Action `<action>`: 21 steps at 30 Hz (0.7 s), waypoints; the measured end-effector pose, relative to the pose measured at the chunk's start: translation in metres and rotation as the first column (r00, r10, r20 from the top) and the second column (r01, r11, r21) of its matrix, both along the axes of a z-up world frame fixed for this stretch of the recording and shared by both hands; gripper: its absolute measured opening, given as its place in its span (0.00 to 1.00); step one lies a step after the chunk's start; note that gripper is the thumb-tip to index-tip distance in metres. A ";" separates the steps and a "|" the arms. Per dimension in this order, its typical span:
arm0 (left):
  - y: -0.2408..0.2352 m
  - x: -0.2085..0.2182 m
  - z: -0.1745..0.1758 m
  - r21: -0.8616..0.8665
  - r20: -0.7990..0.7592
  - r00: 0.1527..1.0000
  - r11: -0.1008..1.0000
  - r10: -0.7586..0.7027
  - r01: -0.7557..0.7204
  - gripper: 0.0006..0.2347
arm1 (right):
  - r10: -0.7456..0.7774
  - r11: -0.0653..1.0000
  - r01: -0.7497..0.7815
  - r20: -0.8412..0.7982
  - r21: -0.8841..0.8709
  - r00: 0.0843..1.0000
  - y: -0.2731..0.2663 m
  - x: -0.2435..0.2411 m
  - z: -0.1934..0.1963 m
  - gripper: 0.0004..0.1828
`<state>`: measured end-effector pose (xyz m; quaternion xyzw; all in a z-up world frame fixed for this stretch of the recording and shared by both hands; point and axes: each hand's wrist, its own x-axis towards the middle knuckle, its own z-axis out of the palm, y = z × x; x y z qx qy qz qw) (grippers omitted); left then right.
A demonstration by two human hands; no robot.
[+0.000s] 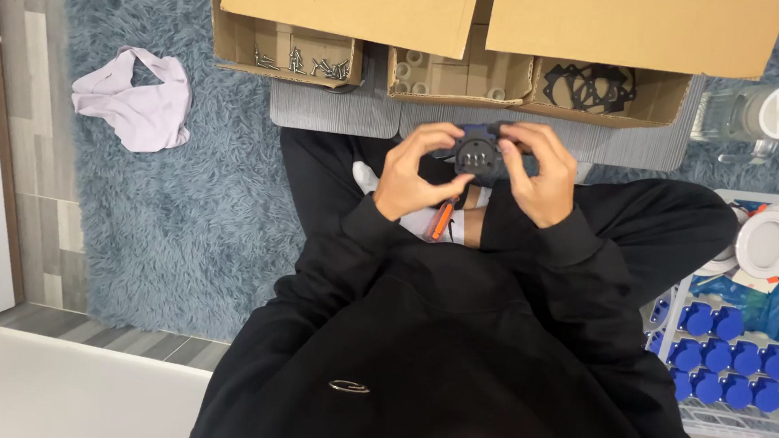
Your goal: Assemble small electrical components using a screwdriver and manual manipulation
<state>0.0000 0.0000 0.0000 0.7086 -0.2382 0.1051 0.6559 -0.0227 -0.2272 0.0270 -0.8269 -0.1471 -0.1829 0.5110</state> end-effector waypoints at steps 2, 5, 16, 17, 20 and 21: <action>-0.002 -0.003 0.005 0.013 0.031 0.999 1.000 0.006 -0.007 0.19 | 0.012 1.000 -0.012 -0.016 0.006 1.000 -0.001 -0.002 0.003 0.07; -0.005 -0.006 0.013 0.021 0.084 0.996 1.000 0.019 -0.021 0.17 | 0.036 0.999 -0.034 -0.050 0.033 0.998 -0.001 -0.005 0.012 0.06; -0.006 -0.012 0.031 0.048 0.177 0.984 0.998 0.032 -0.041 0.15 | 0.062 0.997 -0.058 -0.077 0.053 0.995 -0.001 -0.008 0.025 0.04; -0.005 -0.013 0.034 0.048 0.180 0.984 0.998 0.018 -0.027 0.15 | 0.088 0.992 -0.077 -0.103 0.100 0.991 -0.002 -0.008 0.026 0.04; -0.003 -0.014 0.040 0.044 0.157 0.987 0.999 -0.011 0.004 0.17 | 0.131 0.981 -0.109 -0.135 0.163 0.982 -0.006 -0.010 0.024 0.04; -0.003 -0.014 0.041 0.041 0.133 0.991 0.999 -0.028 0.023 0.19 | 0.147 0.976 -0.121 -0.140 0.179 0.979 -0.007 -0.010 0.022 0.04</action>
